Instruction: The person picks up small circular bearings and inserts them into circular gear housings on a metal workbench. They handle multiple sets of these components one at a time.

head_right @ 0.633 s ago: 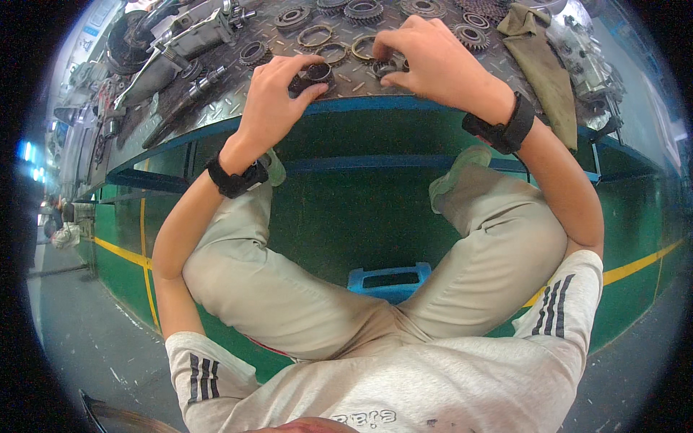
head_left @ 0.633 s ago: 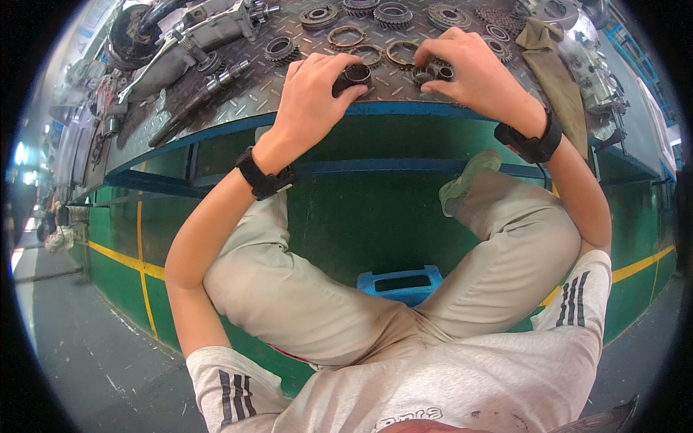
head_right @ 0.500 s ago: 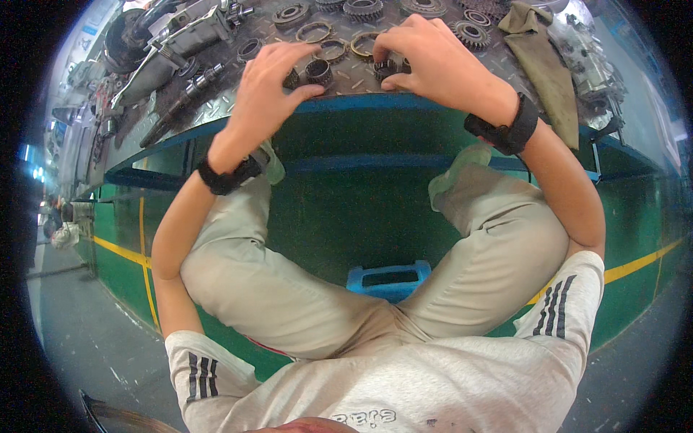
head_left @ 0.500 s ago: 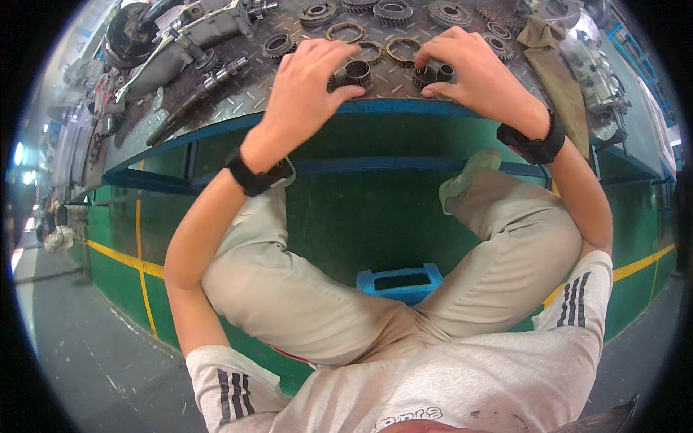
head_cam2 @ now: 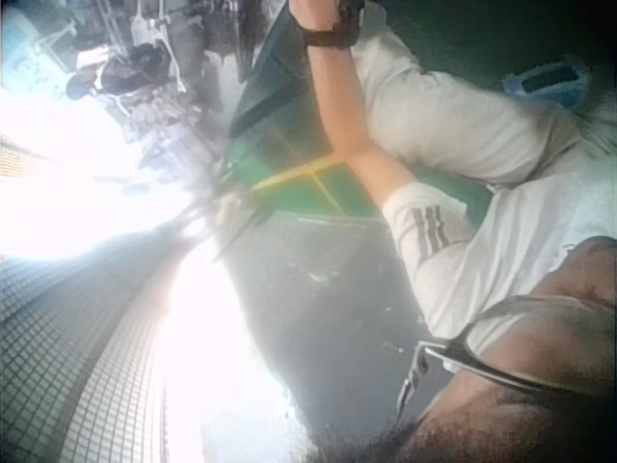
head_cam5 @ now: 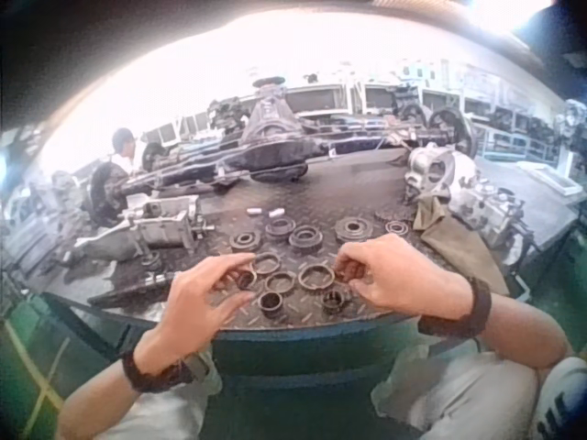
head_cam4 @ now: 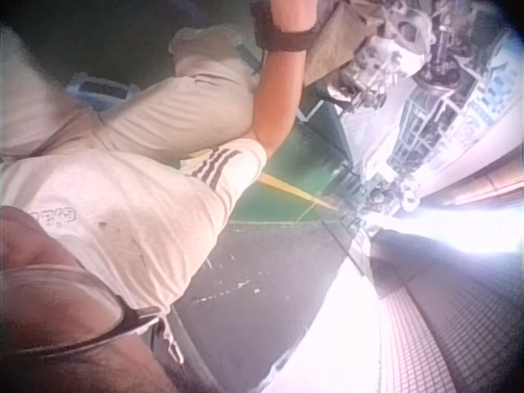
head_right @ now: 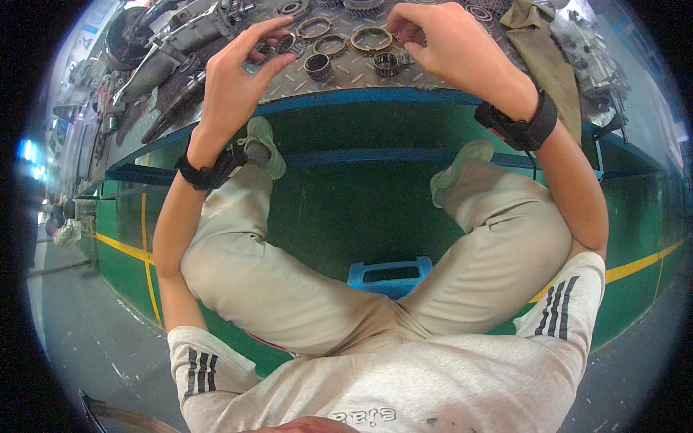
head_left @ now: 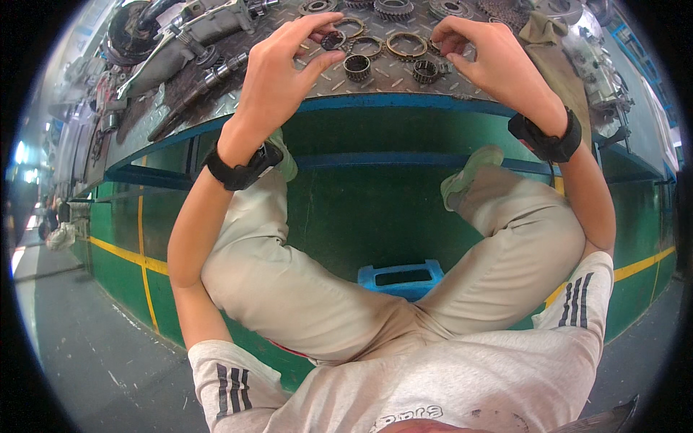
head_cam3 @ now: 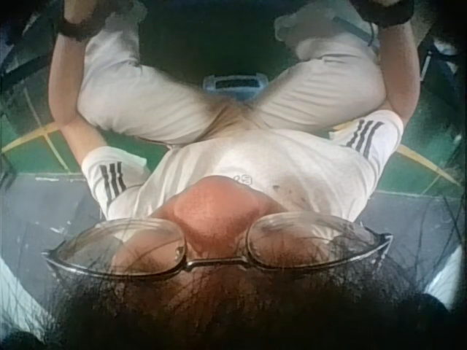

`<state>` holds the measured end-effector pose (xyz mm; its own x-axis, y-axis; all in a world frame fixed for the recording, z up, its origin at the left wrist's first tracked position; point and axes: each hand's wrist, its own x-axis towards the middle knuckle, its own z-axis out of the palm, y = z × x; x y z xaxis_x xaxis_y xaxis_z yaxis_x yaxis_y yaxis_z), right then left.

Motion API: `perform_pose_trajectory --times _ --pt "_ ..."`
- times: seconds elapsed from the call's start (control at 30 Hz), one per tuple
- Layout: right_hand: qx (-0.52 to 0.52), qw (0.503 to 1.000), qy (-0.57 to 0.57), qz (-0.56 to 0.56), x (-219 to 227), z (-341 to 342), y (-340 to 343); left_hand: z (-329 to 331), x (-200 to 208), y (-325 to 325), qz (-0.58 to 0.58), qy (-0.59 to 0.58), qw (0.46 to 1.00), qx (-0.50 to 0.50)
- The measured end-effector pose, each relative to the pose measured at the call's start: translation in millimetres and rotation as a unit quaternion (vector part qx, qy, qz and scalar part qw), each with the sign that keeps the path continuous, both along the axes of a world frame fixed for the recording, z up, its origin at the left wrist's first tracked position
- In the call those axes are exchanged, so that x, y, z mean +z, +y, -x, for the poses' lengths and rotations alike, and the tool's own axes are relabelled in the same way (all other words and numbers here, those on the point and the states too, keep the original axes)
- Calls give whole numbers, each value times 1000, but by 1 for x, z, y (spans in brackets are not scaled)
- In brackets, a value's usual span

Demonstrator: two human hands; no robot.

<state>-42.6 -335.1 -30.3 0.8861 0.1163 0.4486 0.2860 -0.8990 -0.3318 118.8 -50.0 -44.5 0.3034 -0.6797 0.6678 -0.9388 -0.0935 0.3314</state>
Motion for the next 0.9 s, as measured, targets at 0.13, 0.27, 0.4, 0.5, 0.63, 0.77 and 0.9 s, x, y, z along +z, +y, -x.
perform_pose_trajectory --times 0.13,0.27,0.4,0.5,0.63,0.77,0.9 --pt "42 999 -6 26 1 -3 1 -3 -7 -13 1 15 1000 -20" --pt "8 998 -4 55 -18 -3 -13 -3 -18 -20 -30 22 999 -5" --pt "5 996 -19 86 -29 -3 -12 -4 -21 -18 -54 25 998 2" --pt "6 997 -36 74 -33 -3 -12 -1 -15 -18 -47 13 999 0" --pt "-40 995 -26 89 -32 0 -16 -2 -13 -17 -35 5 999 4" --pt "-62 997 32 43 -15 -2 -9 -2 -12 -13 -45 11 999 10" --pt "-35 997 -29 -57 3 5 18 -3 -12 -11 -52 9 999 8"
